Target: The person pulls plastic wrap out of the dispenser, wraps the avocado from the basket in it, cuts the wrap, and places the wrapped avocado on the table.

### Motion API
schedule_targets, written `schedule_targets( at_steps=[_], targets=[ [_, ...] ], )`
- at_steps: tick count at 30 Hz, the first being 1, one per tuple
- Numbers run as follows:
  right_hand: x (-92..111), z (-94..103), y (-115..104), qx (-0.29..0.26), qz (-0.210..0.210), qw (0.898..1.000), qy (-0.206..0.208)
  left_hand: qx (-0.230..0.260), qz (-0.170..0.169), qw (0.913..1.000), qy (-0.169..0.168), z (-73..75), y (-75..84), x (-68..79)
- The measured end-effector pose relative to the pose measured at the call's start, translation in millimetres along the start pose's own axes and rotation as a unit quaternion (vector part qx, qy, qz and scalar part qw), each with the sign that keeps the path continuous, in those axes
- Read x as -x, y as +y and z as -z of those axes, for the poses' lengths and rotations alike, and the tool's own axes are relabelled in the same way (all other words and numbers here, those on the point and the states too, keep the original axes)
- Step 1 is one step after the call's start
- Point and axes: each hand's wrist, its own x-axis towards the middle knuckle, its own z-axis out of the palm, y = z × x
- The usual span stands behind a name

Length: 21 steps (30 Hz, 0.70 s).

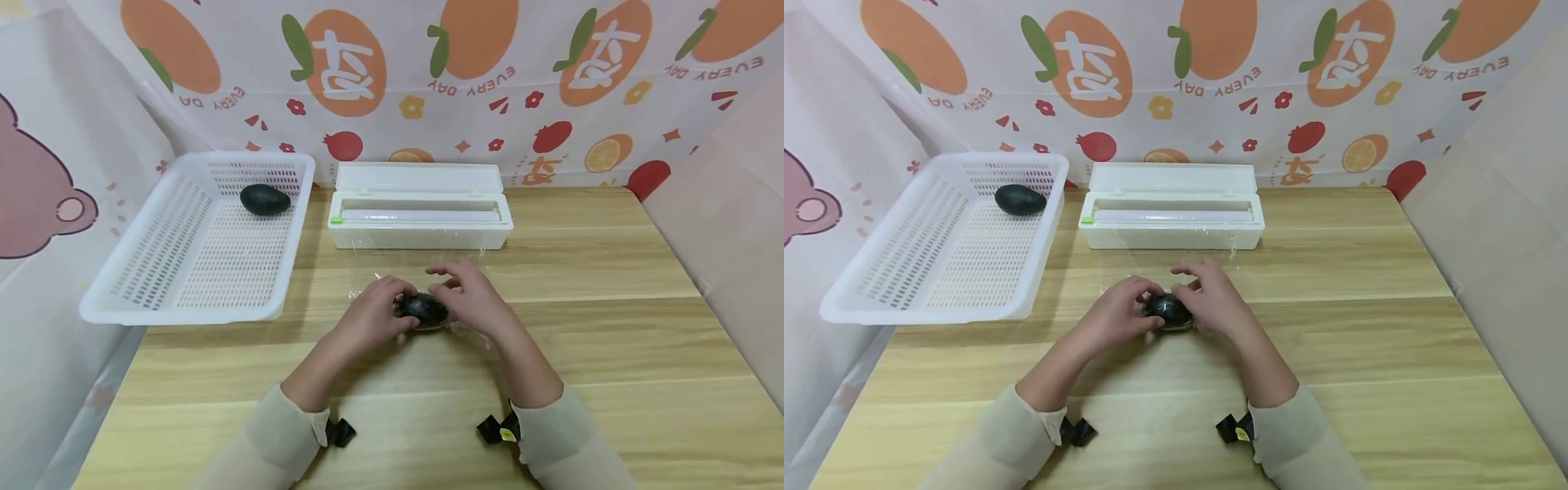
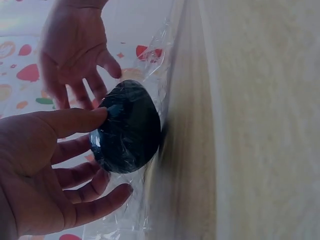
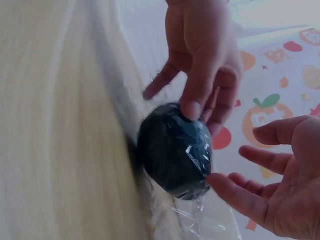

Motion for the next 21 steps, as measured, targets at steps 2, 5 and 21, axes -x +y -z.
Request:
schedule_targets(
  at_steps=[2, 5, 21],
  targets=[
    [0, -1.8, -2, -0.021, -0.019, 0.999, -0.022, -0.005, -0.007, 1.0000, -0.001, 0.1, 0.1, 0.2],
    [-1, -4.1, -1, -0.013, -0.031, 0.998, -0.045, -0.020, -0.023, 0.9995, 0.000, -0.2, 0.5, 0.5],
    [-2, 5.5, 6, 0.190, 0.022, 0.981, 0.029, -0.033, -0.011, 0.9994, -0.001, 0.8, -1.0, -0.6]
  ],
)
